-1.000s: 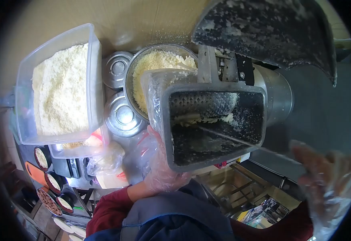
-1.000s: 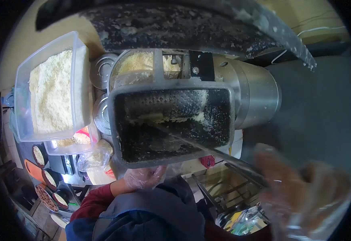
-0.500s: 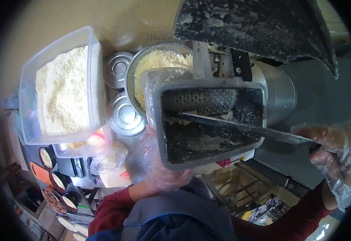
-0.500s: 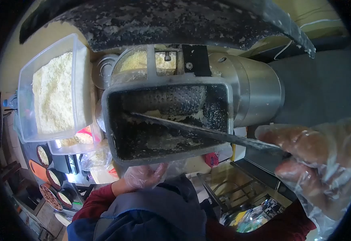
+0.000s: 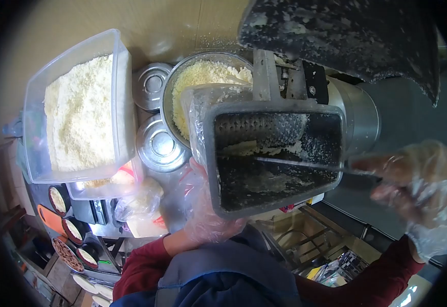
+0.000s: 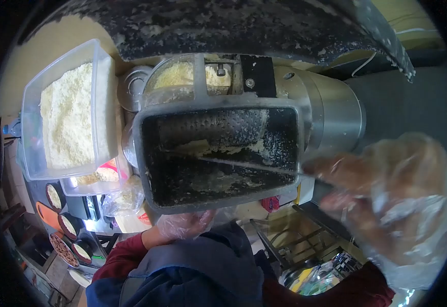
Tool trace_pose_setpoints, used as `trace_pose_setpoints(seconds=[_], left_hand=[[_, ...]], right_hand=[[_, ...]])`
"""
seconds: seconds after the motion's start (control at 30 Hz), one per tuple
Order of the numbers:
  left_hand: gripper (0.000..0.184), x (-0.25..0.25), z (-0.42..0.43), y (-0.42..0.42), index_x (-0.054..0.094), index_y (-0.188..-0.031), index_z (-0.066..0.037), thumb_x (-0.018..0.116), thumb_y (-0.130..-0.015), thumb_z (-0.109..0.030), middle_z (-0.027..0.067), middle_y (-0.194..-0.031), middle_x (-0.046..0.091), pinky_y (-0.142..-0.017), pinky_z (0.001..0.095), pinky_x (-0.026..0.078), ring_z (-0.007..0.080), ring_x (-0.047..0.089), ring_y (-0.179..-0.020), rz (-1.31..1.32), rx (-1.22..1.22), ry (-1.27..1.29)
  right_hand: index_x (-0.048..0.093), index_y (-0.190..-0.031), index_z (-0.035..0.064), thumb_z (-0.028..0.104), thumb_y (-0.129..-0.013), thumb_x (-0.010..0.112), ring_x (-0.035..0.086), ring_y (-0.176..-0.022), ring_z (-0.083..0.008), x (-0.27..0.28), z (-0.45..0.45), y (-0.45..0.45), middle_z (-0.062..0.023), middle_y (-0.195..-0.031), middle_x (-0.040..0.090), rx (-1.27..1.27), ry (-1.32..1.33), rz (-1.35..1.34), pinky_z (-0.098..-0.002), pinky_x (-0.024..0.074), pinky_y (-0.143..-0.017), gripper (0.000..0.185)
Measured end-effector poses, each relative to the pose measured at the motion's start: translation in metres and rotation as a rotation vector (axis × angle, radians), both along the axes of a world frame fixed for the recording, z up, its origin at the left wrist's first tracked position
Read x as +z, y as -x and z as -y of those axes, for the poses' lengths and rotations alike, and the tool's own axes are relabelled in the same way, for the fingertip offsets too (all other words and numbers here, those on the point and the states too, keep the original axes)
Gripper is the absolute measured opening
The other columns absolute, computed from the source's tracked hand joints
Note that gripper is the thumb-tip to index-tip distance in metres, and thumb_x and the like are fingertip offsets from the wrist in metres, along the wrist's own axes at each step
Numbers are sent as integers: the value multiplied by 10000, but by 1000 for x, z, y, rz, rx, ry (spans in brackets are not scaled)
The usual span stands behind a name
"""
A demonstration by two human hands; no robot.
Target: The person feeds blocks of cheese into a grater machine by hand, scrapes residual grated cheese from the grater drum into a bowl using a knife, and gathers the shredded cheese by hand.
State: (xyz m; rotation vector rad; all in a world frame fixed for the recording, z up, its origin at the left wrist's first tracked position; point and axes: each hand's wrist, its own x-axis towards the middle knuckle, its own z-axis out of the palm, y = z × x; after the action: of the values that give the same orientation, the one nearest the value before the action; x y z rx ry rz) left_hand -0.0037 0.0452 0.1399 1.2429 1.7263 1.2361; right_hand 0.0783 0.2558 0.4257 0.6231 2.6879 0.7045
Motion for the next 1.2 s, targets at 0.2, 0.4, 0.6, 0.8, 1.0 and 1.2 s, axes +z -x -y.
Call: trace_pose_setpoints(seconds=[0.2,0.4,0.6,0.8,1.0,1.2], left_hand=[[322,-7,0,-3,668,-1141,-42,672,-821,-74,164,-1161,606,-808,395,524,328,638,-988,-224,-95,-43],[863,-25,-4,-5,246,-1368,144,743,-718,-132,599,-1340,41,-1072,706,243,751,152,-1278,-48,92,-142],[798,-7,-7,7,294,-1276,205,767,-773,-195,566,-1364,105,-1057,692,280,720,188,-1294,-228,57,-114],[991,-9,-8,0,118,-1470,130,762,-800,-213,511,-1438,106,-1079,684,253,679,167,-1345,-145,221,-219],[1075,-10,-9,-1,8,-1521,72,759,-805,-211,487,-1475,59,-1089,682,232,664,144,-1367,-101,230,-266],[1070,-12,-6,2,14,-1523,67,758,-803,-201,469,-1494,29,-1092,679,223,646,123,-1385,-161,235,-281]], right_hand=[[703,-1119,170,308,-877,660,556,-773,-254,35,29,-15,-69,-837,585,-47,-87,63,-389,456,-685,282],[702,-1127,174,314,-881,655,553,-768,-252,45,49,-10,-69,-835,579,-56,-134,75,-388,453,-678,287],[701,-1134,177,321,-885,651,550,-762,-250,50,59,-3,-69,-833,574,-51,-156,88,-388,451,-671,292],[701,-1142,181,327,-890,647,548,-757,-249,45,65,4,-69,-831,568,-48,-158,88,-388,448,-664,297],[700,-1150,185,334,-894,643,545,-751,-247,46,68,5,-70,-829,562,-64,-164,93,-387,446,-657,302],[699,-1157,188,340,-898,639,542,-746,-245,46,73,4,-70,-827,557,-66,-159,96,-387,443,-650,307]])
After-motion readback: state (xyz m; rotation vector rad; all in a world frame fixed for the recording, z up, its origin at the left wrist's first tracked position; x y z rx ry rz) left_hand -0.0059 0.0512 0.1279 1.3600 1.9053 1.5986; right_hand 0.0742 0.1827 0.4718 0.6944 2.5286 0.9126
